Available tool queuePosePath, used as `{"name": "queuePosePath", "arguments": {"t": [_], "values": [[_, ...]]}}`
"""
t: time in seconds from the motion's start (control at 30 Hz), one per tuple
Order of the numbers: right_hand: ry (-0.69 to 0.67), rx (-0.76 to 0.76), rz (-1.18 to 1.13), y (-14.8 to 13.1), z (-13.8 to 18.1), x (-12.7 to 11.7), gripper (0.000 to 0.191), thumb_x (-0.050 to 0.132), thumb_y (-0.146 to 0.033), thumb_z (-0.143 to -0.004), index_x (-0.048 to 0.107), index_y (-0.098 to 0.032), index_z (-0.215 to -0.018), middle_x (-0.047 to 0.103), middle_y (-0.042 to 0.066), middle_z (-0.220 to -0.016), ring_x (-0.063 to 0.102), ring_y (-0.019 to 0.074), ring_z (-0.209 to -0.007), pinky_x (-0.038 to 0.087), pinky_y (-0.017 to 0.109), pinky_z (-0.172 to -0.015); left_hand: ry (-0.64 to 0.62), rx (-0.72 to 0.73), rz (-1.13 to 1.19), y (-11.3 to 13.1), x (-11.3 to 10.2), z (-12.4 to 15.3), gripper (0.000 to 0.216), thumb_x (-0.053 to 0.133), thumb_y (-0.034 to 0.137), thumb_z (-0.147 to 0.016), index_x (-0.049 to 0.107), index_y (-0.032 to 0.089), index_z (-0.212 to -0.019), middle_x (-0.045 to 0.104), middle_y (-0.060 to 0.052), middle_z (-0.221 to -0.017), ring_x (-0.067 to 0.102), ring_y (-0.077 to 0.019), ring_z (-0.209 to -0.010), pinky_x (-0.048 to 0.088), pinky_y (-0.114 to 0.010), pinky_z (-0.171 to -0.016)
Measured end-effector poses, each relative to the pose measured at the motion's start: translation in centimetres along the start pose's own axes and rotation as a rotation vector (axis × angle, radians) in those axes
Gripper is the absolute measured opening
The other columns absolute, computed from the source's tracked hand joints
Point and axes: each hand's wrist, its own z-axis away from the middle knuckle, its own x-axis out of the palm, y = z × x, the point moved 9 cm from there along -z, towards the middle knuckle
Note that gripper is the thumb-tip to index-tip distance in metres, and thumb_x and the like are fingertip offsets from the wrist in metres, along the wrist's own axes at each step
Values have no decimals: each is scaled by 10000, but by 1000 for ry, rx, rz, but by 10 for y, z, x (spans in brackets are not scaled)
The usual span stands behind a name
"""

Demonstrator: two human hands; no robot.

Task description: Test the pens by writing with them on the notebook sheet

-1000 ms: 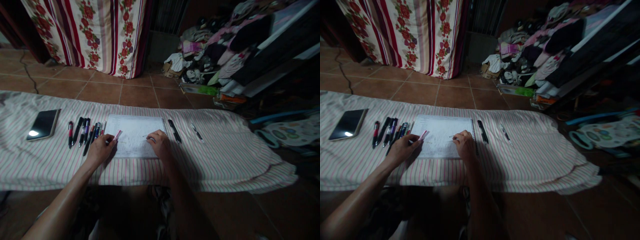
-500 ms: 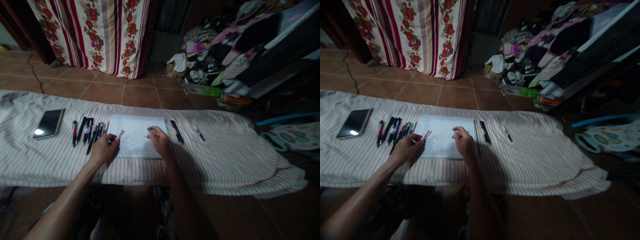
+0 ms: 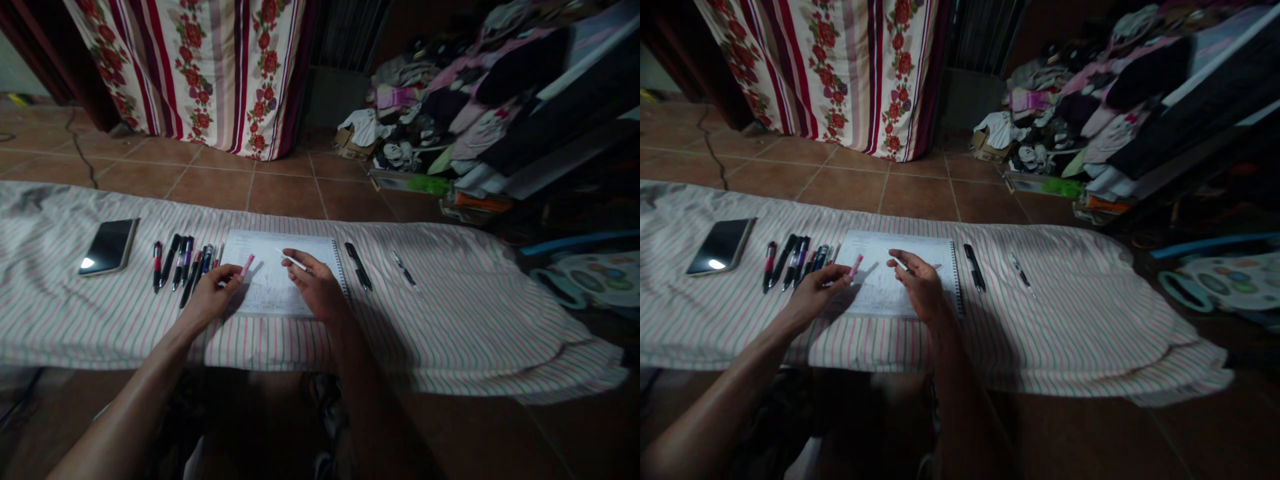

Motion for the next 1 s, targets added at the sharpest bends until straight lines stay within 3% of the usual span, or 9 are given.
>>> {"name": "queuePosePath", "arguments": {"t": [0.1, 0.23, 0.43, 0.67, 1.0], "values": [[48, -29, 13, -1, -2, -3, 268, 685, -244, -614, 668, -224, -881, 642, -3, -820, 507, 79, -676, 386, 219, -632, -5, 24, 85, 5, 0, 2, 265, 576, 372, -699, 633, 147, -827, 593, -18, -757, 509, -133, -693, 384, -250, -642], [133, -70, -11, -3, -5, -10, 216, 687, -312, -623, 668, -191, -801, 600, -15, -713, 440, 55, -568, 371, 211, -567, -44, -42, 303, 0, 2, 4, 262, 605, 361, -696, 615, 144, -843, 557, 1, -692, 452, -98, -595, 338, -217, -534], [137, -63, -39, 1, -10, -12, 240, 661, -358, -660, 659, -187, -829, 523, -36, -633, 414, 45, -517, 331, 184, -467, -106, -112, 593, 0, 7, 7, 215, 653, 293, -679, 607, 123, -802, 581, -23, -678, 492, -95, -575, 317, -202, -471], [116, -67, -53, 3, -12, -8, 231, 663, -364, -669, 659, -178, -806, 509, -35, -615, 414, 41, -511, 324, 175, -452, -158, -181, 671, -4, 15, 9, 214, 639, 247, -712, 612, 106, -871, 649, -92, -869, 621, -139, -647, 348, -192, -454], [130, -65, -35, 2, -12, -5, 236, 665, -378, -659, 655, -179, -786, 518, -30, -626, 422, 48, -515, 335, 185, -463, -253, -102, 568, 2, 25, 12, 242, 622, 312, -737, 631, 114, -877, 657, -74, -792, 584, -125, -642, 362, -205, -499]]}}
